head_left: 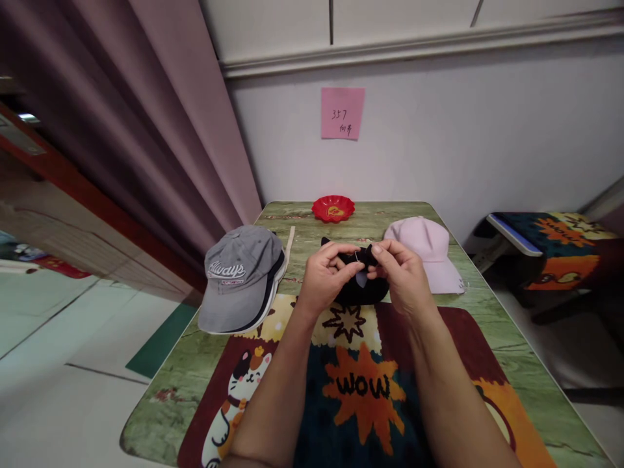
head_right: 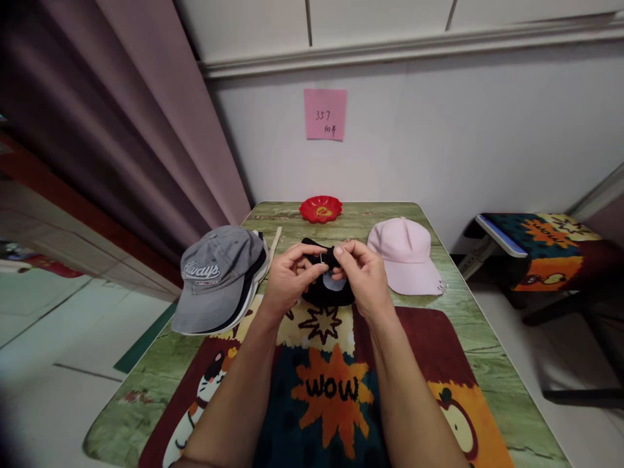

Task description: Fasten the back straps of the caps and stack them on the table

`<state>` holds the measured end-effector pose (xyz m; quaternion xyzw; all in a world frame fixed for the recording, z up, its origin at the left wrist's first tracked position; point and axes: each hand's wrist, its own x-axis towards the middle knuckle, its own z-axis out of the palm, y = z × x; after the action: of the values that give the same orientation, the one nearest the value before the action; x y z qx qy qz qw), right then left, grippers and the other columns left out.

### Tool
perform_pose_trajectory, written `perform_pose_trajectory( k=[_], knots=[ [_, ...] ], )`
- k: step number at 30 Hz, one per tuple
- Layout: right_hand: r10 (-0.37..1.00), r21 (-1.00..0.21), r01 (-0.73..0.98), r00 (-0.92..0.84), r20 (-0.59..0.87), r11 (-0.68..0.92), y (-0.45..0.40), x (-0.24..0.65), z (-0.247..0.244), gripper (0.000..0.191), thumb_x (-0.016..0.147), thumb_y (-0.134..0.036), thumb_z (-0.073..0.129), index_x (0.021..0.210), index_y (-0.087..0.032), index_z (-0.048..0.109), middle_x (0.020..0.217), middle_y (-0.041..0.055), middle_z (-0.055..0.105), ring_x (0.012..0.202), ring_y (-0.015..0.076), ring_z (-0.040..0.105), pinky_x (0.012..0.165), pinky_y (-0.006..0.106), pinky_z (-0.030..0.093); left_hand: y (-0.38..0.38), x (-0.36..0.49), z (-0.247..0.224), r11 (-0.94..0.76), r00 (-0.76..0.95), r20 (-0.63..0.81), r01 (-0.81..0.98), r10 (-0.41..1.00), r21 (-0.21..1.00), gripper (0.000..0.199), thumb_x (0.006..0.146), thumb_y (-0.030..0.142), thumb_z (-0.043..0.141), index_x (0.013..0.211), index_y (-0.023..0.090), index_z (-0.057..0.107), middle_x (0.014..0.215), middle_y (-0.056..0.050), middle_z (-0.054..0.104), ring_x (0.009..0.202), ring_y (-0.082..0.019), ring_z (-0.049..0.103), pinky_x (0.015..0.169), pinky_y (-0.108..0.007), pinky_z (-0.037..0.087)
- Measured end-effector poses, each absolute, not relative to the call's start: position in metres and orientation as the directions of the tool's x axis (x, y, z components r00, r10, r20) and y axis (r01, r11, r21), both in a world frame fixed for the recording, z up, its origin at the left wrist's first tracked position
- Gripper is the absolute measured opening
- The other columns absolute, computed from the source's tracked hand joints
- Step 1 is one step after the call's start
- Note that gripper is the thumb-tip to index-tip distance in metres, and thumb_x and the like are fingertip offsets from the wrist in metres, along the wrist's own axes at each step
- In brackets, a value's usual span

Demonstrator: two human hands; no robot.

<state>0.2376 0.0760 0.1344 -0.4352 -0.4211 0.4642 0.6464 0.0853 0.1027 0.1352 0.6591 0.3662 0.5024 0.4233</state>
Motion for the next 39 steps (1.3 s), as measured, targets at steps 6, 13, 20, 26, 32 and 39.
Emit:
perform_pose_trajectory(
  k=[6,13,20,26,32,39],
  knots=[
    [0.970,-0.966,-0.213,0.226,0.094,0.143,0.075,0.234,0.136,0.038,0.071,-0.049,0.083,0.070,-0.018,0.061,0.063,-0.0048,0.059,0.052,0.0069,0.060,0.052,0.016,0.054,0.093,0.087,0.143,-0.538,0.271,0.473,0.265,0.838,0.800,0.025,0.083,0.013,0.067,0.106,0.018,0.072,0.091,-0.002,0.070,0.058,-0.006,0.056,0.056,-0.018,0.046],
    [0.962,-0.970,-0.181,0.249,0.116,0.163,0.077,0.232,0.135,0.036,0.073,-0.047,0.080,0.070,-0.019,0.058,0.061,-0.0052,0.060,0.051,0.0097,0.064,0.053,0.019,0.057,0.090,0.084,0.146,-0.681,0.320,0.603,0.402,0.731,0.612,0.023,0.087,0.011,0.064,0.109,0.018,0.068,0.100,-0.004,0.072,0.063,-0.008,0.059,0.065,-0.022,0.051],
    [0.957,-0.973,-0.083,0.214,0.194,0.216,0.077,0.234,0.131,0.029,0.080,-0.043,0.075,0.073,-0.020,0.059,0.061,-0.0044,0.060,0.054,0.0106,0.064,0.053,0.019,0.052,0.091,0.081,0.146,-0.707,0.346,0.620,0.413,0.705,0.574,0.024,0.087,0.008,0.064,0.108,0.018,0.068,0.102,-0.004,0.072,0.065,-0.009,0.059,0.066,-0.022,0.050],
    [0.957,-0.963,-0.022,0.117,0.265,0.269,0.077,0.241,0.132,0.029,0.082,-0.043,0.074,0.074,-0.020,0.059,0.068,-0.0021,0.062,0.058,0.0112,0.062,0.056,0.022,0.049,0.092,0.080,0.145,-0.720,0.356,0.627,0.389,0.693,0.574,0.024,0.087,0.008,0.064,0.109,0.019,0.069,0.102,-0.005,0.071,0.069,-0.010,0.060,0.067,-0.023,0.050],
    [0.985,-0.985,-0.039,-0.037,0.168,0.166,0.074,0.255,0.138,0.033,0.079,-0.047,0.078,0.075,-0.019,0.061,0.065,-0.0013,0.065,0.058,0.0119,0.063,0.058,0.022,0.049,0.091,0.080,0.148,-0.710,0.359,0.614,0.403,0.703,0.577,0.024,0.085,0.015,0.071,0.108,0.021,0.074,0.095,-0.003,0.062,0.075,-0.012,0.058,0.068,-0.024,0.049],
    [0.986,-0.985,-0.060,-0.039,0.161,0.159,0.074,0.255,0.139,0.038,0.076,-0.050,0.082,0.073,-0.019,0.062,0.064,-0.0006,0.065,0.060,0.0113,0.062,0.060,0.022,0.049,0.088,0.084,0.152,-0.591,0.337,0.495,0.314,0.801,0.743,0.024,0.084,0.010,0.066,0.103,0.020,0.077,0.080,0.000,0.060,0.066,-0.009,0.054,0.063,-0.022,0.047]
  ],
)
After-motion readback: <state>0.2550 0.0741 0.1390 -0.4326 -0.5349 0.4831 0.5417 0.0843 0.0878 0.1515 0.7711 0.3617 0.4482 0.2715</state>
